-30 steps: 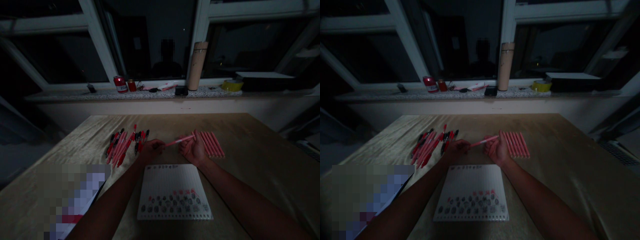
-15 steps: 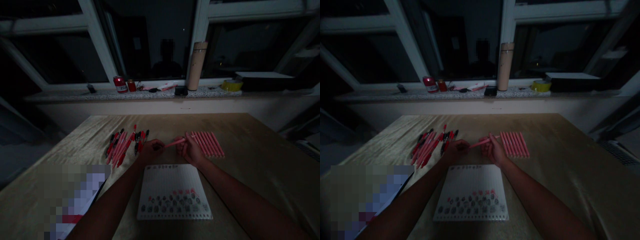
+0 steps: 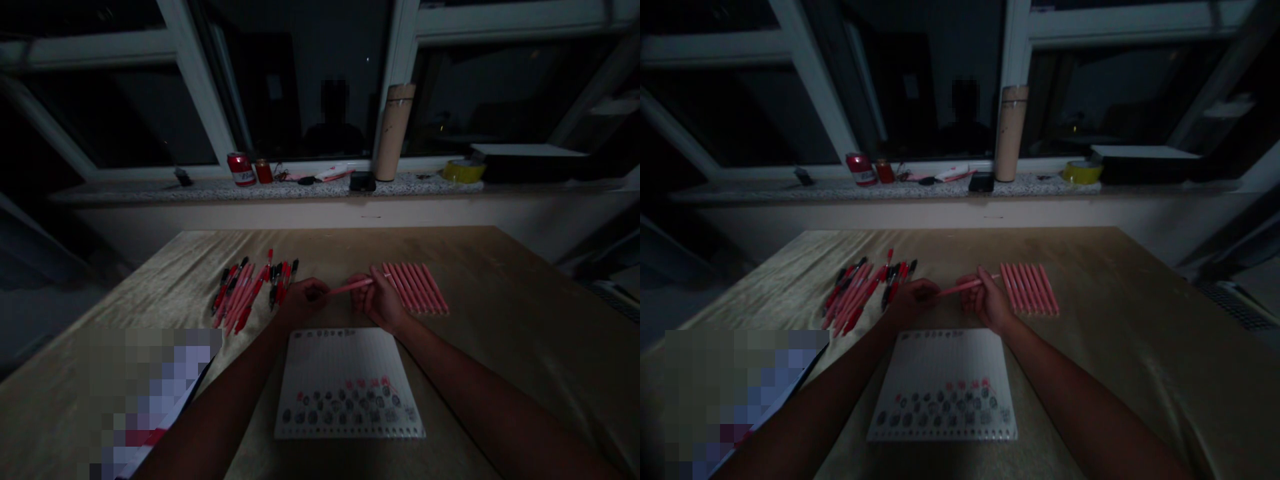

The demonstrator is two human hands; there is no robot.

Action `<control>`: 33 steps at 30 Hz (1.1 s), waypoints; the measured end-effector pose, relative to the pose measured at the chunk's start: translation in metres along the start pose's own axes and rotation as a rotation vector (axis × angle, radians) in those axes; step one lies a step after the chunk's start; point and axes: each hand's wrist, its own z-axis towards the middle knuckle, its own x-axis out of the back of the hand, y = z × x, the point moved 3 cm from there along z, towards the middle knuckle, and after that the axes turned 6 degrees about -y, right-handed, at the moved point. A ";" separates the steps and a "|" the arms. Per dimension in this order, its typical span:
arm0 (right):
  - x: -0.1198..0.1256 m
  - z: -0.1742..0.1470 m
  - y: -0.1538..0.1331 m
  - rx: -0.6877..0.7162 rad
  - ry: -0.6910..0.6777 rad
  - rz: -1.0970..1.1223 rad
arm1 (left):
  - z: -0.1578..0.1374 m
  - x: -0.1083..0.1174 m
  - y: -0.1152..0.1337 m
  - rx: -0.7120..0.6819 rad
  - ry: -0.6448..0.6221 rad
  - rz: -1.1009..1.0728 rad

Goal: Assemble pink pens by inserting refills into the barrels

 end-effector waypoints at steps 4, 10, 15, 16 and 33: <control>-0.001 -0.003 -0.002 0.008 -0.028 0.045 | 0.000 0.000 0.000 -0.014 0.020 -0.005; -0.002 -0.006 -0.005 0.038 -0.080 0.060 | 0.002 0.000 0.000 -0.010 0.015 0.013; -0.004 -0.007 -0.007 0.033 -0.096 0.089 | 0.002 0.001 -0.001 -0.014 0.002 -0.021; -0.005 -0.007 -0.007 0.026 -0.106 0.088 | 0.001 0.001 -0.001 -0.018 0.003 -0.023; -0.013 -0.011 -0.015 -0.040 -0.213 0.012 | 0.003 0.006 -0.008 -0.026 0.020 -0.034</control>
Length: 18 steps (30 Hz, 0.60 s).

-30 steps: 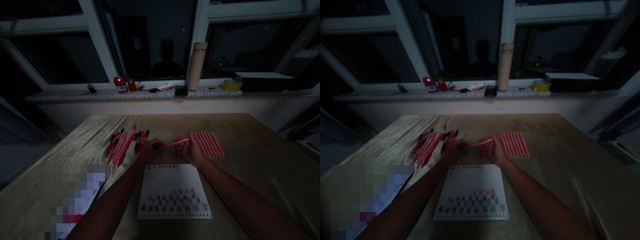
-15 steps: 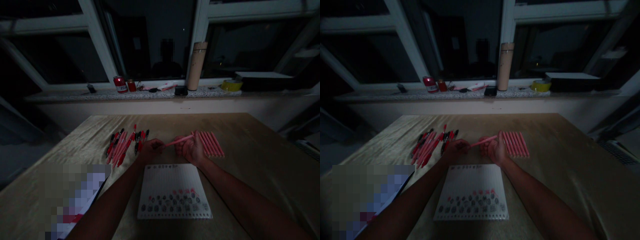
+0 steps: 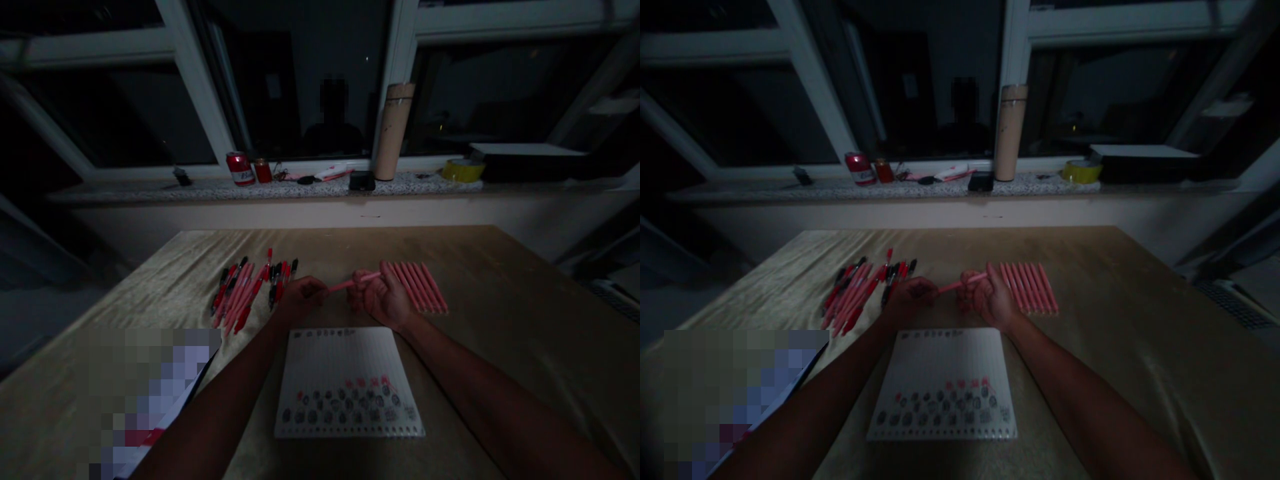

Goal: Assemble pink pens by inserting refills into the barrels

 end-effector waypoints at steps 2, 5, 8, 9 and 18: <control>-0.001 0.001 0.001 0.006 0.008 -0.039 | 0.000 0.000 0.001 0.003 0.002 0.000; -0.001 0.005 0.004 0.033 0.036 -0.226 | -0.001 -0.003 0.005 0.017 -0.014 0.028; -0.003 0.010 0.003 0.056 0.090 -0.494 | -0.002 -0.005 0.010 0.014 -0.027 0.048; -0.004 0.011 0.000 0.062 0.099 -0.571 | -0.003 -0.006 0.011 0.013 -0.031 0.046; -0.013 -0.022 -0.024 0.020 0.134 -0.654 | -0.005 -0.012 0.010 -0.057 -0.153 0.311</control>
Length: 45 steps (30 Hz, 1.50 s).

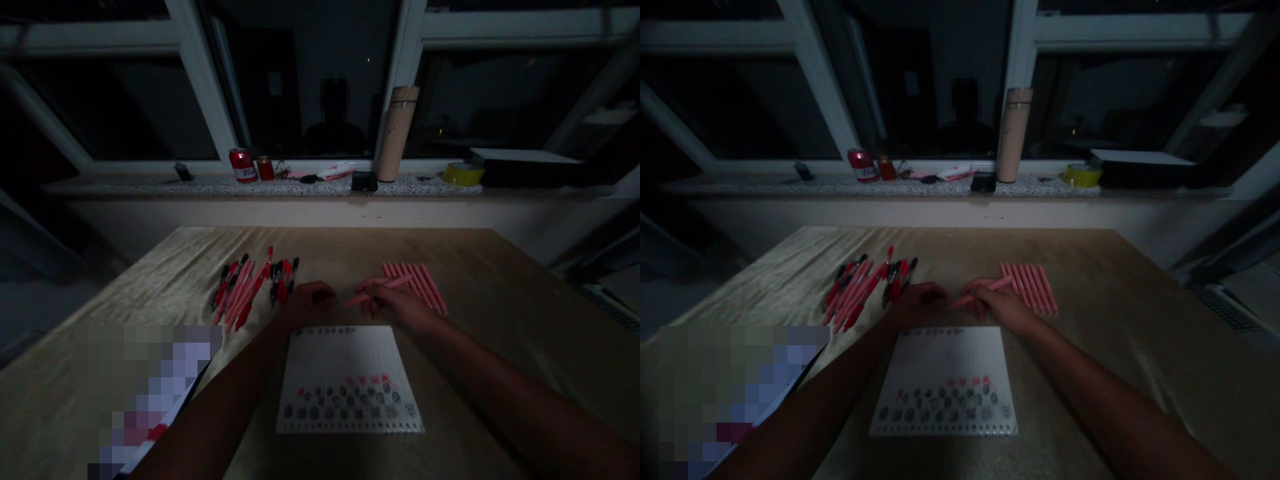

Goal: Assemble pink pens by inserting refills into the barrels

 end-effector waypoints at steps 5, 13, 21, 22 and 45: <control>-0.001 -0.023 0.026 -0.102 0.146 -0.245 | -0.004 -0.011 0.022 -0.063 -0.023 0.420; -0.008 -0.024 0.035 0.147 0.289 -0.482 | -0.008 -0.030 0.043 -0.112 -0.053 0.757; -0.010 -0.023 0.032 0.162 0.255 -0.528 | -0.007 -0.026 0.041 -0.094 -0.092 0.754; -0.010 -0.023 0.032 0.154 0.242 -0.541 | -0.007 -0.026 0.040 -0.089 -0.098 0.752; -0.016 -0.020 0.037 0.122 0.192 -0.559 | -0.005 -0.025 0.036 -0.082 -0.091 0.731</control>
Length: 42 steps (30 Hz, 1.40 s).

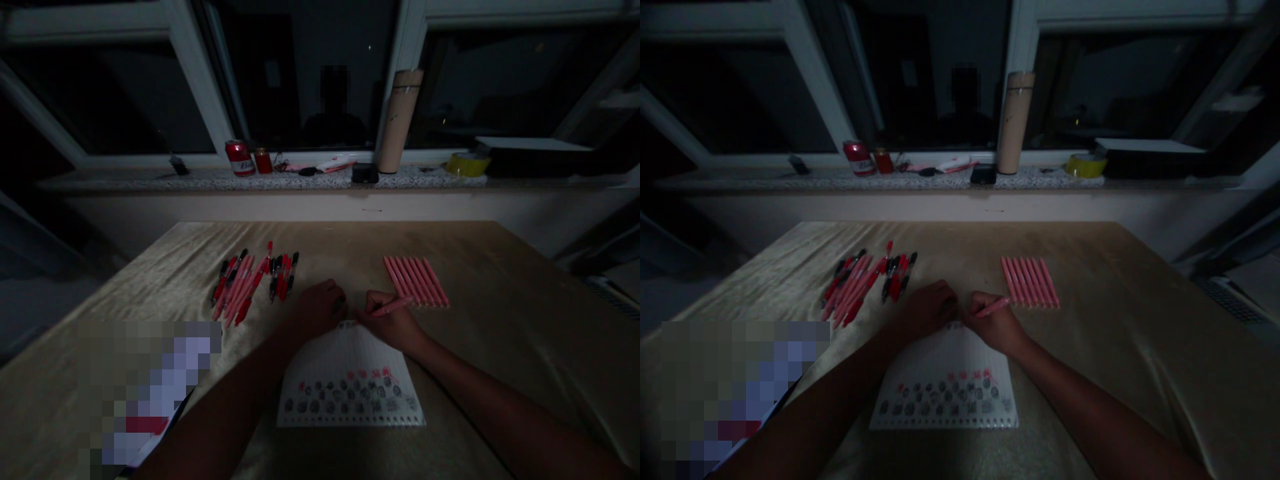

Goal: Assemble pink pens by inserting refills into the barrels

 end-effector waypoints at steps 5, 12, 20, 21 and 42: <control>0.001 0.000 0.004 -0.007 0.031 0.007 | 0.000 0.000 0.000 -0.011 0.007 0.004; 0.000 0.000 0.004 -0.017 0.002 -0.010 | 0.000 0.001 0.000 -0.006 -0.002 0.005; 0.003 0.000 0.000 -0.015 0.020 -0.026 | -0.001 0.001 0.000 -0.012 0.007 -0.010; 0.003 0.000 0.000 -0.013 0.023 -0.030 | -0.001 0.001 0.000 -0.011 0.008 -0.010; 0.003 -0.002 0.002 -0.011 0.016 -0.032 | 0.000 0.001 0.000 -0.003 -0.008 -0.021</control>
